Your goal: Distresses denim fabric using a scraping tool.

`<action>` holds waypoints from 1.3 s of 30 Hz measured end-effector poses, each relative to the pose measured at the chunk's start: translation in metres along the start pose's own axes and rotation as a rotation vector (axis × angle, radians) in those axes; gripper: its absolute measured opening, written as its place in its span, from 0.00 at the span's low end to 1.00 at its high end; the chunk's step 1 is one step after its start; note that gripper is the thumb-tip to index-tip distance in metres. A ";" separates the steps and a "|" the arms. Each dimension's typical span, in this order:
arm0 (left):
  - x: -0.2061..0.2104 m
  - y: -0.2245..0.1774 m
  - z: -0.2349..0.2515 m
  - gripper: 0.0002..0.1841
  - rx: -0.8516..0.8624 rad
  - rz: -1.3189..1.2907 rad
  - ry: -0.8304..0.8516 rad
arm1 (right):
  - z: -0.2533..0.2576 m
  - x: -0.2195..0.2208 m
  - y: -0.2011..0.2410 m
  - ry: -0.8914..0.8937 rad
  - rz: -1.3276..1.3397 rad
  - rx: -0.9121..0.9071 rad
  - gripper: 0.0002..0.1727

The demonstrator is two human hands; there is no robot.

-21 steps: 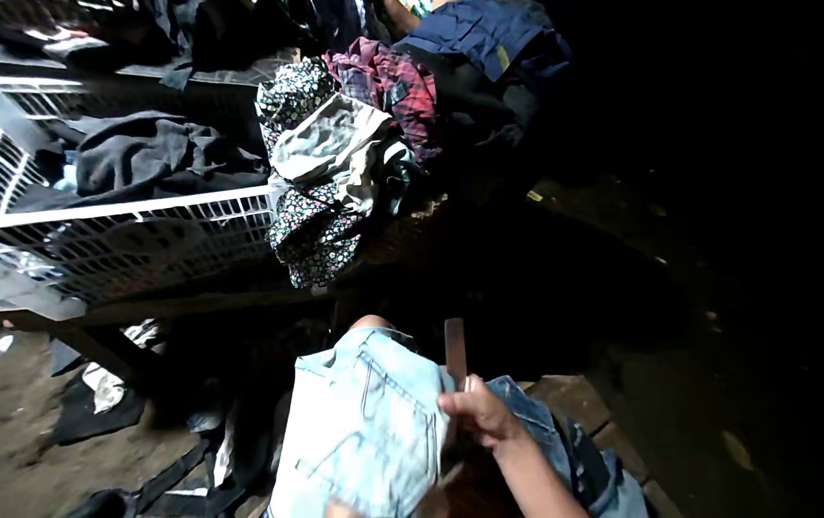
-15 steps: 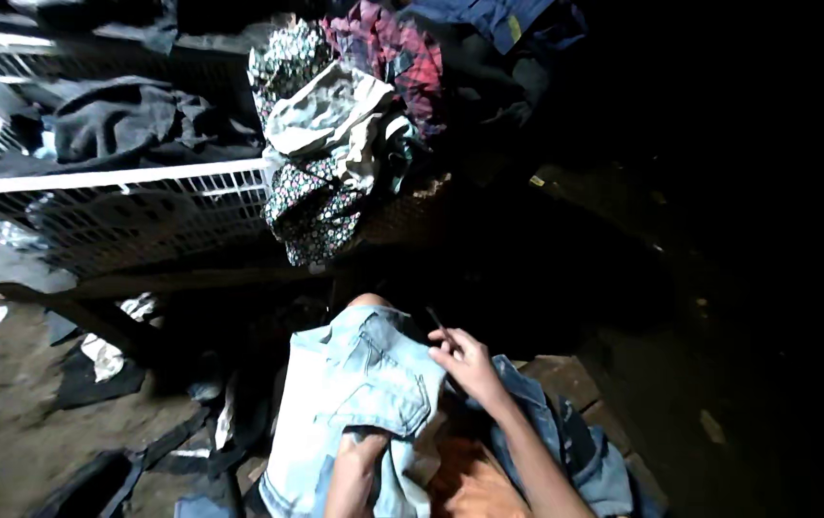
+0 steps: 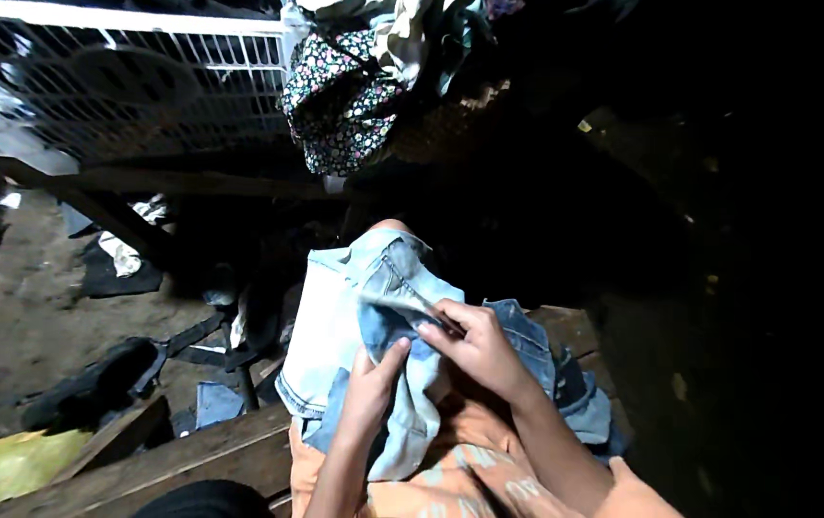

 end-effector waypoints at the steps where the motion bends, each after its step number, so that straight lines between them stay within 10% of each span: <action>1: 0.001 0.000 -0.001 0.09 -0.025 0.001 -0.006 | 0.002 0.001 -0.005 0.040 0.125 0.072 0.10; 6: 0.003 0.008 -0.005 0.25 -0.138 -0.013 0.092 | -0.001 0.004 -0.006 0.072 0.213 0.072 0.13; 11: 0.003 0.006 -0.004 0.21 -0.102 -0.022 0.041 | -0.028 -0.016 -0.006 0.050 -0.106 -0.060 0.36; 20: -0.003 0.011 -0.009 0.17 -0.109 -0.022 0.108 | -0.065 -0.020 0.001 0.082 -0.393 -0.155 0.31; 27: 0.000 0.008 -0.013 0.20 -0.018 0.077 0.084 | -0.062 -0.011 -0.017 0.184 0.421 0.094 0.26; 35: -0.003 0.010 -0.016 0.14 -0.004 0.165 0.028 | -0.068 -0.015 -0.001 0.030 -0.343 -0.027 0.26; 39: -0.001 0.009 -0.016 0.19 0.035 0.105 0.056 | -0.061 -0.007 -0.022 0.134 0.371 0.176 0.21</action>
Point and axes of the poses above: each hand's wrist, its own z-axis towards the middle knuckle, its own x-axis out of the palm, y = z × x, the point moved 6 cm from there along z, towards the middle knuckle, and after that the axes turned 10 degrees about -z, right-handed, at the moved point
